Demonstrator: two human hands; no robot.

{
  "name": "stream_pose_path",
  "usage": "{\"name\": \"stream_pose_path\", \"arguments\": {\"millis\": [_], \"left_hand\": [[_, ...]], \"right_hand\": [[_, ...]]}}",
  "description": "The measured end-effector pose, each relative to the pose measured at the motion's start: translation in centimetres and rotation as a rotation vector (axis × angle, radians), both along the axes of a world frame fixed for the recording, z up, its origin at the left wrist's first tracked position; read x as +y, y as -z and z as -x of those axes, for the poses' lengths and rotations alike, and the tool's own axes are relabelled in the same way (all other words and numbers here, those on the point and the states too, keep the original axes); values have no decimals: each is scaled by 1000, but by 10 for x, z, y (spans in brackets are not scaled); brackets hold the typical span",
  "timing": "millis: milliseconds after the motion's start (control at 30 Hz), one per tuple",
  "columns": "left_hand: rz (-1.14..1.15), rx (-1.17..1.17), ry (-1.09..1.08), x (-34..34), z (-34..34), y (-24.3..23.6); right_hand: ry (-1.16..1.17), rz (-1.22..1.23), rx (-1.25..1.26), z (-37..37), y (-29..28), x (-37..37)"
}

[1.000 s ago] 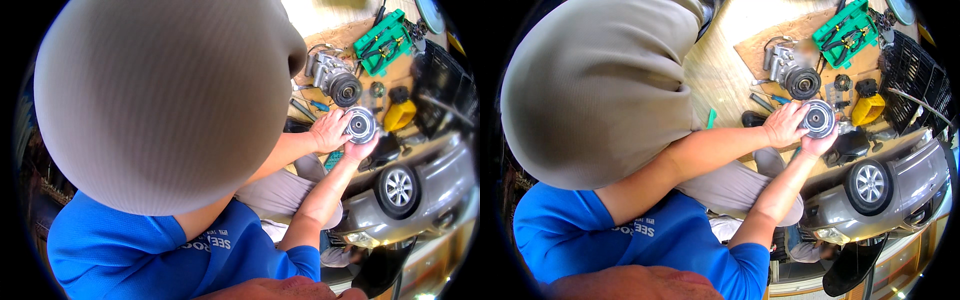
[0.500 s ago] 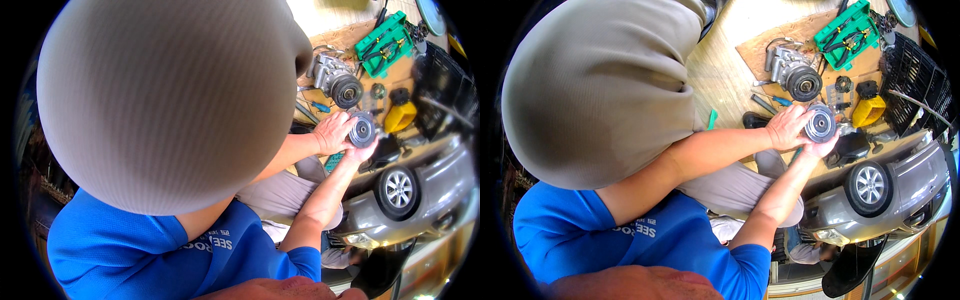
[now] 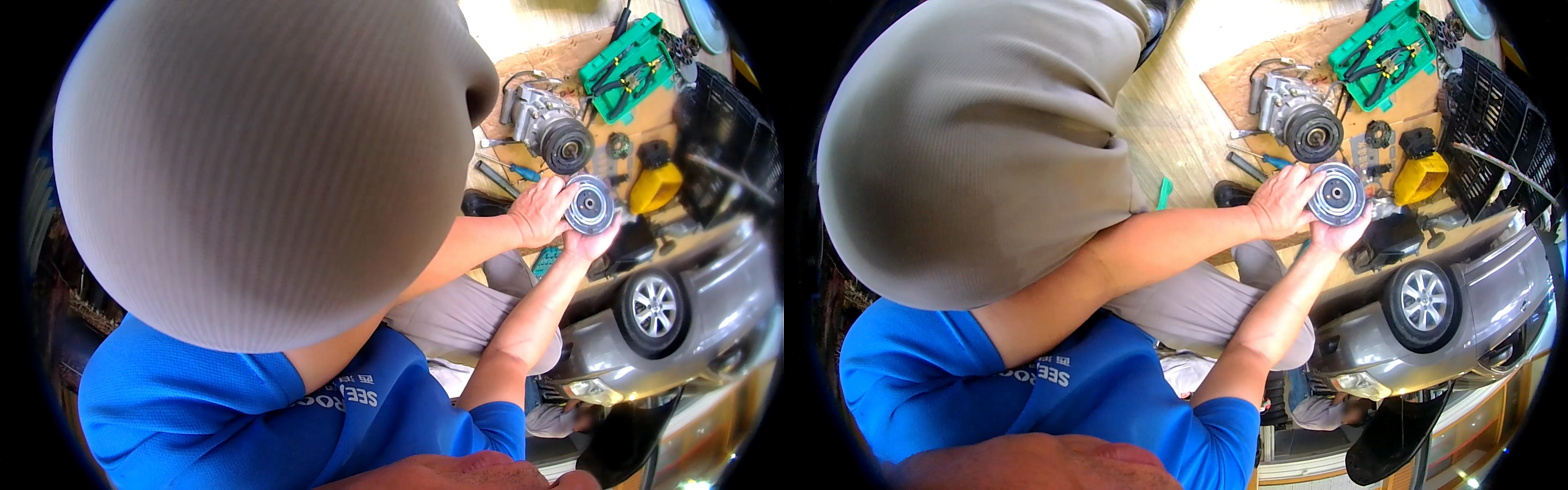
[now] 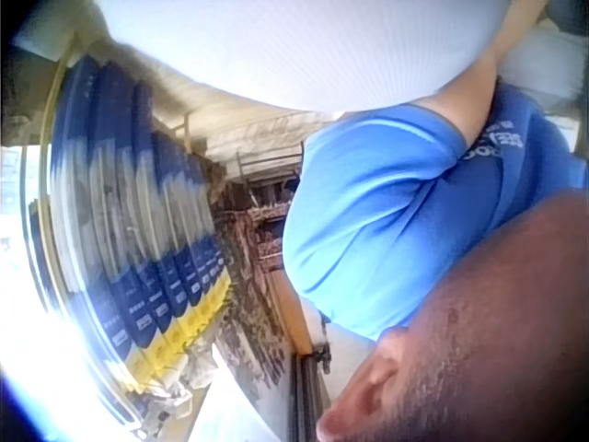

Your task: The person uses a hammer and a screwdriver to disassemble a circular metal mechanical component, removing several internal plates and parts.

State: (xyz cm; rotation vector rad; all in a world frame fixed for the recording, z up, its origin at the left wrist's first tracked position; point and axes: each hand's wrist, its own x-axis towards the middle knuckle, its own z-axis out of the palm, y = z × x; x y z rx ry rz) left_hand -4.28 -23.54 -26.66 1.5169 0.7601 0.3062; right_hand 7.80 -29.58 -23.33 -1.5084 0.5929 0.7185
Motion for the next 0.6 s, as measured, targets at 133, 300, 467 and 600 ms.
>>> {"name": "stream_pose_path", "arguments": {"millis": [133,300,467,600], "left_hand": [[7,4,7,1,1,0],[22,21,18,0,1,0],[23,31,20,-1,1,1],[25,37,13,-3,0,2]], "right_hand": [[-19,-19,18,0,-2,3],[-44,-52,35,3,-2,7],[-45,-41,23,1,3,0],[-68,-4,10,2,1,5]]}}
